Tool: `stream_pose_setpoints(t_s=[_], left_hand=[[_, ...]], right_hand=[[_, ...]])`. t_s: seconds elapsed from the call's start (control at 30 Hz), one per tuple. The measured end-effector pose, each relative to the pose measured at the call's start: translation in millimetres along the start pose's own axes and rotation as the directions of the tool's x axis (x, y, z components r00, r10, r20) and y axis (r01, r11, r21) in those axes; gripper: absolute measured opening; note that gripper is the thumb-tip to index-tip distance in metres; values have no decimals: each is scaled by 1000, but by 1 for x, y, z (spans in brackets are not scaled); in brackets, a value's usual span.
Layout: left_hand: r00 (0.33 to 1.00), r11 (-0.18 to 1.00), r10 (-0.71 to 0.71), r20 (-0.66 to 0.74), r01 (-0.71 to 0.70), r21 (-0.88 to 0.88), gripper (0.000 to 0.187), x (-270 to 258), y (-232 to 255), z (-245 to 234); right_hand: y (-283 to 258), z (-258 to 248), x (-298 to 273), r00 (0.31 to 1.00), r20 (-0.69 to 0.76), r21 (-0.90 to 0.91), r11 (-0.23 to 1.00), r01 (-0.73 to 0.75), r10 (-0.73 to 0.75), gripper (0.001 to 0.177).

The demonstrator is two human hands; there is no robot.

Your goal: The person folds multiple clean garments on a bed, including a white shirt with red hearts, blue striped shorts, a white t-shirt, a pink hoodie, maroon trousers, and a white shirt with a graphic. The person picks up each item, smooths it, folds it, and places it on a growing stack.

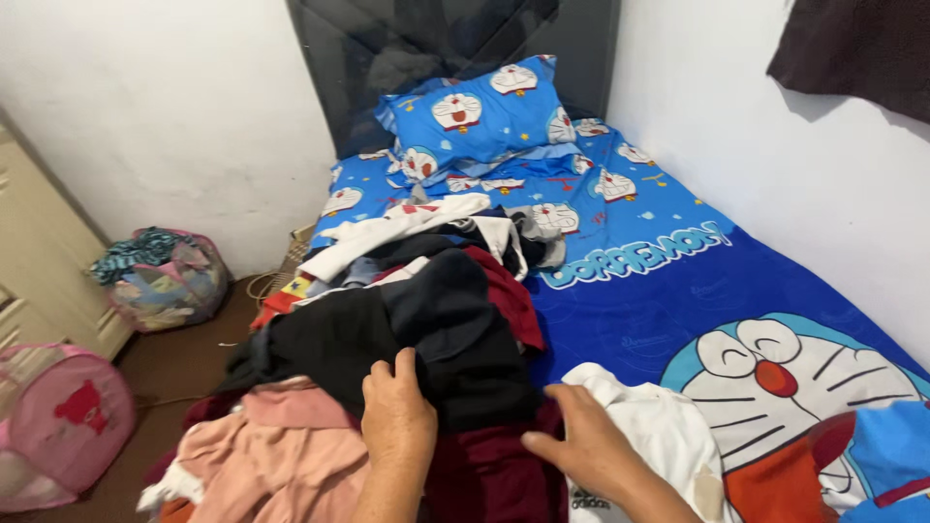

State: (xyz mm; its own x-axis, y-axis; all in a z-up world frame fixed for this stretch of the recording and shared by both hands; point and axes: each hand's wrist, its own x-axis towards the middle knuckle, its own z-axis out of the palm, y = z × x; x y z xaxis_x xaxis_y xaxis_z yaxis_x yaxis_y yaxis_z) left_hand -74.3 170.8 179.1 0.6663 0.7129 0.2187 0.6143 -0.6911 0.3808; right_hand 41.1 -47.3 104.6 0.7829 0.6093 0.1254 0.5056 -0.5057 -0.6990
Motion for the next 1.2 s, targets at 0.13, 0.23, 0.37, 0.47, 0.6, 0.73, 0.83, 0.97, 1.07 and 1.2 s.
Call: stream_pose_setpoints(t_s=[0.13,0.23,0.37,0.47,0.6,0.73,0.83,0.97,1.07,1.2], left_hand=[[1000,861,-8,-15,0,-509,71,5,-53,1],[991,563,-123,54,114,-819,78,8,-90,-1],[971,834,-234,42,223,-504,63,-13,-149,-18],[971,971,-216,101,225,-82,88,-31,-169,-18],[978,995,52,-204,-34,90,54,-64,-182,-4],[987,942,-131,97,154,-298,30,-64,-182,-16],[974,537,-38,223,208,-817,31,-55,-169,-55],[956,160,293,-28,-78,-984,21,-47,-130,-117],[909,27,375,-180,-204,-979,13,-42,-102,-169],[893,-95,399,-208,-186,-978,16,-43,-78,-244]], right_hand=[[-41,36,-13,964,112,-121,959,255,-242,102],[-59,65,-32,970,103,-143,968,-206,222,71],[-75,79,-43,992,-108,-283,954,-99,71,20],[-95,81,-38,966,-258,-229,971,-73,12,13],[-128,99,-46,974,-226,-95,995,14,-35,20],[-160,110,-59,974,209,-28,996,-85,89,38],[-187,108,-59,985,166,140,990,21,-44,77],[-228,98,-51,936,-39,178,920,350,-349,121],[-265,81,-35,828,-249,202,809,552,-503,115],[-321,48,-7,771,-341,353,687,635,-537,65]])
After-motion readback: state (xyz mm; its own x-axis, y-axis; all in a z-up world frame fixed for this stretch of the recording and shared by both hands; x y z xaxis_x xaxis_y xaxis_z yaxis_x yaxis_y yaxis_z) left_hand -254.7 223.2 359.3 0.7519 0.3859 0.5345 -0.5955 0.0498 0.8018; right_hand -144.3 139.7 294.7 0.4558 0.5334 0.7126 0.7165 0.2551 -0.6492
